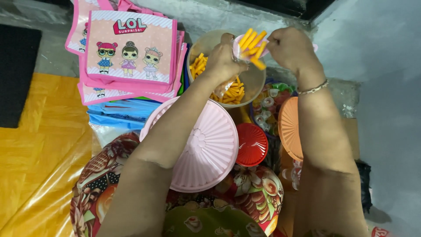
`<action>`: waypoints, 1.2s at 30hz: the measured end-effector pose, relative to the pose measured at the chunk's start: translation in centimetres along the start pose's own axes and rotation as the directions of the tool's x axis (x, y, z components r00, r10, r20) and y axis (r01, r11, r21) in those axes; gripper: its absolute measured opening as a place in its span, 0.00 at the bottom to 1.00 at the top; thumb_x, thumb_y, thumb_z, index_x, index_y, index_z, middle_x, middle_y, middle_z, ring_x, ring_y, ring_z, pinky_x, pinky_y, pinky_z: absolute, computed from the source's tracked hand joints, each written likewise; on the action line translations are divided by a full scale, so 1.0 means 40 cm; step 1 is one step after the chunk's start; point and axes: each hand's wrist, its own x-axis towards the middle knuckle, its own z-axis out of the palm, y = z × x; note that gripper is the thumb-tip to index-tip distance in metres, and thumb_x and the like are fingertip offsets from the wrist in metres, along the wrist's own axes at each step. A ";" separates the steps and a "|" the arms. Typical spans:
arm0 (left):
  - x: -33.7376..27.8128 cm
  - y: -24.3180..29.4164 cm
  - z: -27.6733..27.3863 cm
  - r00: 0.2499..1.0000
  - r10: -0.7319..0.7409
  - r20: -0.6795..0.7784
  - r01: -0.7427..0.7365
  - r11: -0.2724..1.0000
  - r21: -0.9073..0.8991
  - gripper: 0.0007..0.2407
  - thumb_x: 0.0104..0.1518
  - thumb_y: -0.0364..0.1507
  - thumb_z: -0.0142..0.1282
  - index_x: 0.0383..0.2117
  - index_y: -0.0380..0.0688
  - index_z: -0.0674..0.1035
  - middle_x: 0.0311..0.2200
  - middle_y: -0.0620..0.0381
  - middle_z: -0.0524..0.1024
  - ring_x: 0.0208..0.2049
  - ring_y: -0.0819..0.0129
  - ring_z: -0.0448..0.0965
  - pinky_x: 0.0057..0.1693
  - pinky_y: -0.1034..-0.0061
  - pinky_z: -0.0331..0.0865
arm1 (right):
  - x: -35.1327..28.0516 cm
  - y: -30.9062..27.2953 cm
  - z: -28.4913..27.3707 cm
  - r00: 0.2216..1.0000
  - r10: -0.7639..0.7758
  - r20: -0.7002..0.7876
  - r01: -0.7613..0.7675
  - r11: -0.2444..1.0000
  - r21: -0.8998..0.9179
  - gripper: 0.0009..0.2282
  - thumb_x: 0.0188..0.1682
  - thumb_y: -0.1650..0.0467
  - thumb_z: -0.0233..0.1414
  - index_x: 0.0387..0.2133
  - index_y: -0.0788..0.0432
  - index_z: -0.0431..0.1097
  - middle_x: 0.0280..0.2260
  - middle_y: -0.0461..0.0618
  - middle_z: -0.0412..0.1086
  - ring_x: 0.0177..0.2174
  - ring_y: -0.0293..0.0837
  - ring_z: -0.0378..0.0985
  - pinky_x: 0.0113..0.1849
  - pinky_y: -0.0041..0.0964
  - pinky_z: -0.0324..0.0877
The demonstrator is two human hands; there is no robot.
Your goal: Filling small plastic bags with snacks using a scoop and organizing them for packing.
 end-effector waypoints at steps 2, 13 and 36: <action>0.003 -0.005 0.002 1.000 0.009 -0.006 -0.009 0.999 0.038 0.31 0.30 0.31 0.65 0.41 0.31 0.61 0.28 0.46 0.72 0.29 0.58 0.75 0.37 0.73 0.68 | -0.003 -0.008 0.019 0.992 -0.106 -0.074 0.099 0.991 -0.096 0.08 0.38 0.72 0.46 0.27 0.60 0.71 0.22 0.55 0.69 0.21 0.54 0.68 0.28 0.43 0.63; -0.005 -0.036 -0.009 0.997 -0.067 0.023 0.066 0.997 0.031 0.26 0.31 0.29 0.63 0.37 0.37 0.62 0.29 0.49 0.72 0.30 0.59 0.75 0.38 0.72 0.67 | -0.037 -0.086 0.035 0.897 -0.363 -0.253 0.260 0.895 -0.362 0.07 0.34 0.76 0.46 0.23 0.59 0.71 0.23 0.52 0.69 0.25 0.51 0.68 0.34 0.39 0.55; -0.087 0.032 -0.046 0.918 0.323 -0.228 -0.384 0.867 -0.319 0.42 0.28 0.29 0.72 0.48 0.31 0.51 0.38 0.47 0.70 0.38 0.61 0.75 0.45 0.79 0.68 | -0.102 -0.126 -0.013 0.961 -0.209 -0.180 0.264 0.889 0.373 0.07 0.30 0.80 0.54 0.24 0.67 0.70 0.22 0.50 0.59 0.22 0.41 0.59 0.26 0.28 0.57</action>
